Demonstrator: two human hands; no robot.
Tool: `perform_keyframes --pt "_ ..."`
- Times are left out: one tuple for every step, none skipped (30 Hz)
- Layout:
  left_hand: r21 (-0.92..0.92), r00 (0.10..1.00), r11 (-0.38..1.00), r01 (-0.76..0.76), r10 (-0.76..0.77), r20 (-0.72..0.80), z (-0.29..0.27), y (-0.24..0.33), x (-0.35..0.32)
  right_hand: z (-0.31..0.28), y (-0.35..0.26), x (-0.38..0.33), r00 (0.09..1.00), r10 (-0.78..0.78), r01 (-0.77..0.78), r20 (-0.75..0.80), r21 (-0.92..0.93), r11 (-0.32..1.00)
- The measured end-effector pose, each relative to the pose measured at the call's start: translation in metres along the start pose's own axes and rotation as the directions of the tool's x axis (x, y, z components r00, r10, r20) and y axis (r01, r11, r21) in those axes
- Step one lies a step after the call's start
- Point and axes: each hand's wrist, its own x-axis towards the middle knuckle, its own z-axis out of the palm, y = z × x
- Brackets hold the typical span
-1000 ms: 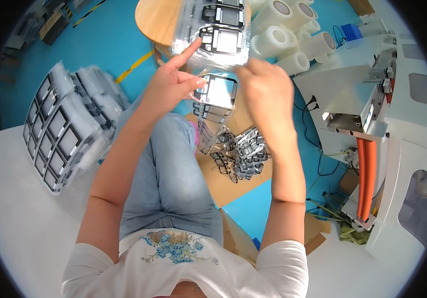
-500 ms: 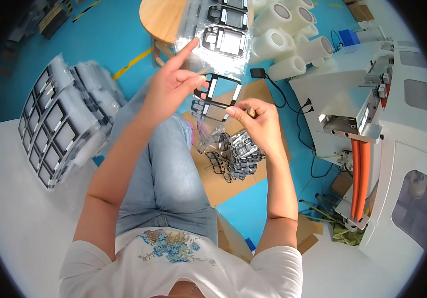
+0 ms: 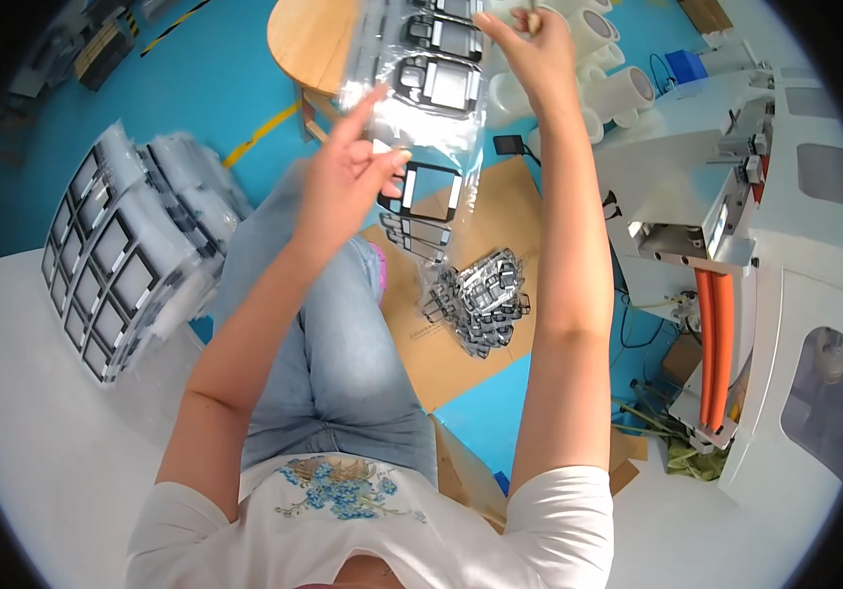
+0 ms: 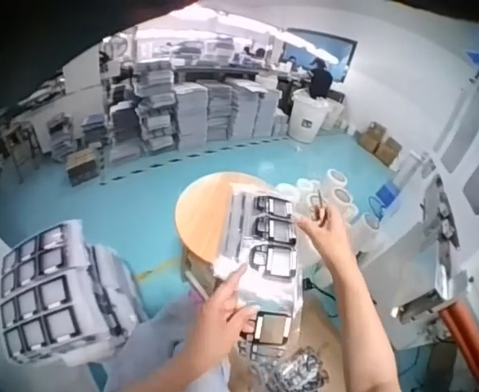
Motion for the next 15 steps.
perform_keyframes --pt "0.100 0.998 0.995 0.008 -0.014 0.054 -0.005 -0.007 0.002 0.003 0.000 -0.009 0.995 -0.070 0.067 -0.070 -0.048 0.997" --pt "0.117 0.998 0.993 0.006 -0.013 0.060 -0.003 -0.008 0.001 -0.002 0.003 -0.023 0.992 -0.081 0.093 -0.093 0.131 0.987" --pt "0.123 0.999 0.992 0.015 -0.021 0.046 -0.007 -0.008 0.000 -0.011 -0.014 -0.044 1.000 -0.003 0.002 0.007 0.127 0.992" --pt "0.119 0.997 0.992 0.032 -0.039 0.061 -0.010 -0.006 0.000 -0.022 -0.031 -0.064 0.992 0.081 -0.091 0.100 0.106 0.990" --pt "0.096 0.994 0.995 0.041 -0.050 0.097 -0.005 -0.004 0.003 -0.029 -0.022 -0.081 0.992 -0.118 0.113 0.048 0.088 0.990" --pt "0.091 0.990 0.994 0.059 -0.070 0.124 -0.011 -0.005 0.004 -0.026 -0.032 -0.097 0.951 -0.298 0.300 0.076 -0.020 0.954" --pt "0.096 0.989 0.993 0.064 -0.076 0.126 -0.017 -0.006 0.004 -0.023 -0.039 -0.108 0.915 -0.374 0.385 0.152 -0.049 0.922" --pt "0.088 0.979 0.991 0.099 -0.113 0.170 -0.017 0.001 0.005 -0.025 -0.043 -0.118 0.869 -0.439 0.466 0.228 -0.082 0.881" --pt "0.086 0.967 0.987 0.132 -0.148 0.208 -0.019 0.005 0.005 -0.022 -0.048 -0.125 0.872 -0.414 0.447 0.262 -0.078 0.891" --pt "0.091 0.966 0.987 0.134 -0.151 0.211 -0.020 0.007 0.005 -0.018 -0.051 -0.130 0.873 -0.389 0.427 0.294 -0.074 0.901" --pt "0.100 0.964 0.986 0.131 -0.150 0.220 -0.020 0.009 0.006 -0.014 -0.052 -0.130 0.870 -0.397 0.433 0.292 -0.069 0.899" --pt "0.110 0.962 0.986 0.128 -0.150 0.228 -0.019 0.010 0.006 -0.011 -0.050 -0.128 0.873 -0.395 0.430 0.288 -0.071 0.900" --pt "0.112 0.961 0.986 0.127 -0.150 0.232 -0.018 0.009 0.007 -0.008 -0.047 -0.124 0.819 -0.480 0.530 0.314 -0.094 0.843" --pt "0.149 0.962 0.983 0.110 -0.143 0.232 -0.018 0.008 0.008 -0.004 -0.047 -0.122 0.754 -0.558 0.624 0.346 -0.111 0.774" --pt "0.184 0.963 0.978 0.094 -0.137 0.233 -0.018 0.008 0.008 0.000 -0.048 -0.123 0.725 -0.577 0.674 0.377 -0.212 0.708"
